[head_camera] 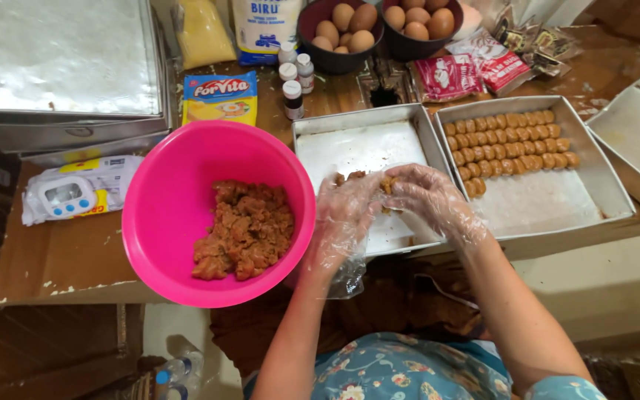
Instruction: Shaping dough into small balls and arranging them in a baking tray
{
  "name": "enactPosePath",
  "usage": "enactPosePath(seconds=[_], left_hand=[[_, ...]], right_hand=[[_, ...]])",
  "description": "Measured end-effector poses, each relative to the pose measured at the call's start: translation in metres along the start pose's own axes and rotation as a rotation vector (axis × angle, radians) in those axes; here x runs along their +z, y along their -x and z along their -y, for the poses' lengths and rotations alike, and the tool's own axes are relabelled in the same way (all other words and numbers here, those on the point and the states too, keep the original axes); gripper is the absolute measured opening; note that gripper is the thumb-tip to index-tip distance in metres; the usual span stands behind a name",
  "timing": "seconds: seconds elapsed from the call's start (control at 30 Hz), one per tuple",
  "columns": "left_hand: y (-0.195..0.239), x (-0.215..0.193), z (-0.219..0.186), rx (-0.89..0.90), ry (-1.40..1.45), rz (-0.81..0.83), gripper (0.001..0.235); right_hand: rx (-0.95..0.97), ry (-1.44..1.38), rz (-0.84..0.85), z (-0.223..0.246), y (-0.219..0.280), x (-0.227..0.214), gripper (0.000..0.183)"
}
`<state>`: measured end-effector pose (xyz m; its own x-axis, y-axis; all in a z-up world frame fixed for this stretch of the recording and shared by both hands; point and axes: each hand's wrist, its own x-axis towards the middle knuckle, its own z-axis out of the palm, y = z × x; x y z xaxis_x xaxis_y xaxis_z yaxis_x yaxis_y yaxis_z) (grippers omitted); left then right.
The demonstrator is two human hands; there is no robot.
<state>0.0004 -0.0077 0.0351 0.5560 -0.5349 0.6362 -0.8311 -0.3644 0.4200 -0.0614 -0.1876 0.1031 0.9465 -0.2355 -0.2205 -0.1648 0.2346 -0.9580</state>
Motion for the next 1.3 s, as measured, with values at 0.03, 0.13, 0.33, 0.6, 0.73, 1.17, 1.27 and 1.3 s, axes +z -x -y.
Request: enactPosePath(seconds=[0.03, 0.13, 0.33, 0.6, 0.73, 1.17, 1.27, 1.3], left_hand=[[-0.001, -0.004, -0.002, -0.008, -0.006, 0.002, 0.044], [-0.004, -0.024, -0.013, -0.010, 0.033, -0.006, 0.042], [-0.017, -0.051, -0.025, -0.248, 0.277, 0.189, 0.042], [-0.019, -0.044, -0.031, -0.175, 0.145, 0.043, 0.009], [-0.012, -0.043, -0.031, -0.233, 0.182, 0.071, 0.012], [-0.026, -0.053, -0.037, -0.292, 0.185, 0.132, 0.009], [-0.022, -0.052, -0.031, -0.336, 0.167, 0.107, 0.011], [-0.023, -0.056, -0.031, -0.378, 0.213, 0.088, 0.012]], right_hand=[[0.006, -0.002, 0.008, 0.006, 0.005, 0.007, 0.040], [-0.059, 0.179, 0.101, 0.012, 0.017, 0.021, 0.051], [-0.138, 0.349, 0.086, -0.006, 0.012, 0.013, 0.050], [-0.285, 0.400, 0.111, -0.031, 0.005, -0.001, 0.029], [-0.306, 0.449, 0.092, -0.020, 0.012, 0.005, 0.023], [-0.220, 0.197, 0.200, -0.018, 0.006, 0.002, 0.022], [-0.244, 0.212, 0.136, -0.009, 0.009, 0.004, 0.029], [-0.261, 0.211, 0.102, -0.007, 0.009, 0.003, 0.038]])
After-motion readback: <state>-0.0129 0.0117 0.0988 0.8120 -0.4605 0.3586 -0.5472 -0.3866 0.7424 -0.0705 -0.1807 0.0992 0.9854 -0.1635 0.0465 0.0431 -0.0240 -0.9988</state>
